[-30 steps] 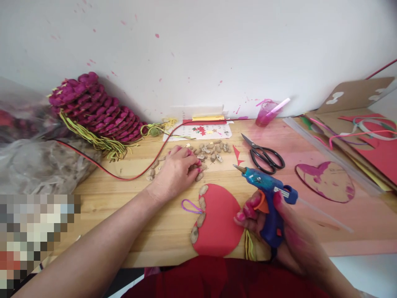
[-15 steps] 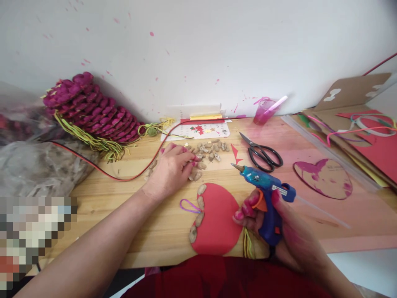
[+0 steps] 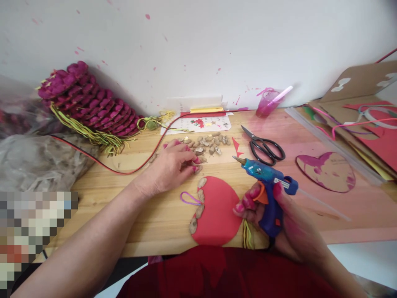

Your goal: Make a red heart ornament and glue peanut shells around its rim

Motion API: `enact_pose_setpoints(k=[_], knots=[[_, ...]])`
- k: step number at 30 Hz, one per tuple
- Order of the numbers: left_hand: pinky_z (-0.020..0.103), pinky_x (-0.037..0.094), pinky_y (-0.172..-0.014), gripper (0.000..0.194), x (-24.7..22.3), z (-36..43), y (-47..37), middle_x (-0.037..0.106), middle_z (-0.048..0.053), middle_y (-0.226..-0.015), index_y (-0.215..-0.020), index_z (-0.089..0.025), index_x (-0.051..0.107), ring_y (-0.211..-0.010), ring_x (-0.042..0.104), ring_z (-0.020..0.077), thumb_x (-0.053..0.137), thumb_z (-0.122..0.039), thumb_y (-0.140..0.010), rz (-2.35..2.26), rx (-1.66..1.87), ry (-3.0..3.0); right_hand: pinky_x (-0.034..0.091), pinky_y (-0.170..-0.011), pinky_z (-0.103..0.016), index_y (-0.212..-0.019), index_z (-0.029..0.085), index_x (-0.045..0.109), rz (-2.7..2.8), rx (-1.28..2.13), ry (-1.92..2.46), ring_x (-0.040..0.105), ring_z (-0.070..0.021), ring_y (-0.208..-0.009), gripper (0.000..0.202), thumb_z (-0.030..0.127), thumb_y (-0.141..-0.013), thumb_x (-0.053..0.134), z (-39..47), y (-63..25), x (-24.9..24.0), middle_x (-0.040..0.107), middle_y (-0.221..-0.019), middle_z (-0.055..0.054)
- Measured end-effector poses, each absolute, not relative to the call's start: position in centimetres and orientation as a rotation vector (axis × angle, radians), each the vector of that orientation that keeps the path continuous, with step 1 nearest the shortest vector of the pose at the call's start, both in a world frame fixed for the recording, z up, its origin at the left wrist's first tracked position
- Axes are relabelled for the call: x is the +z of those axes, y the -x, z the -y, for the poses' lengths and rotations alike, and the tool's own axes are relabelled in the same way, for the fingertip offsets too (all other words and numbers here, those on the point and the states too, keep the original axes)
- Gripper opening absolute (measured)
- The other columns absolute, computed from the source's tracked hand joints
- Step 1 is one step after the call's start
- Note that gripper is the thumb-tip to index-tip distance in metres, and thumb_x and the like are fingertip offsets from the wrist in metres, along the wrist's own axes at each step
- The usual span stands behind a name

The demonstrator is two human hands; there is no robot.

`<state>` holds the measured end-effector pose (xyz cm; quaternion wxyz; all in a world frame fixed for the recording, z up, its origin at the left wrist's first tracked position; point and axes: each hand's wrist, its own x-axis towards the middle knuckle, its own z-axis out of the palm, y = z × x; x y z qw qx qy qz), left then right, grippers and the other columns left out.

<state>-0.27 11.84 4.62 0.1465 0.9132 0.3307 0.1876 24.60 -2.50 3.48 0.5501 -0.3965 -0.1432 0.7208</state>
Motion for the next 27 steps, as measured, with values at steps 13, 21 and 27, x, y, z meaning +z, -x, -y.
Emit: enact_pose_setpoints(k=[13,21,27], knots=[[0.04,0.041,-0.091,0.022,4.5,-11.3,-0.1,0.064,0.006,-0.09,-0.101,-0.02,0.072,-0.088,0.056,0.0204,0.053,-0.015,-0.089,-1.011,0.575,-2.638,0.061,-0.078,-0.036,-0.082,0.019,0.074,0.34,1.697,0.955,0.071,-0.0199,-0.076,0.033,0.051,-0.077,0.077,2.4,-24.4,3.4,0.07,-0.075,-0.004],[0.041,0.042,-0.089,0.009,4.7,-11.0,-0.3,0.065,0.006,-0.09,-0.088,-0.02,0.071,-0.092,0.054,0.023,0.062,-0.02,-0.087,-1.092,0.511,-2.627,0.062,-0.08,-0.036,-0.082,0.019,0.074,0.347,1.699,0.987,0.073,-0.0213,-0.074,0.035,0.053,-0.074,0.079,2.4,-24.5,3.6,0.07,-0.073,-0.004],[0.042,0.04,-0.089,0.008,4.6,-10.7,-0.8,0.066,0.007,-0.091,-0.087,-0.02,0.071,-0.096,0.054,0.0248,0.064,-0.022,-0.087,-1.151,0.479,-2.644,0.062,-0.08,-0.036,-0.081,0.019,0.074,0.355,1.706,0.986,0.073,-0.0221,-0.074,0.035,0.053,-0.073,0.08,2.3,-24.5,3.6,0.07,-0.073,-0.004]])
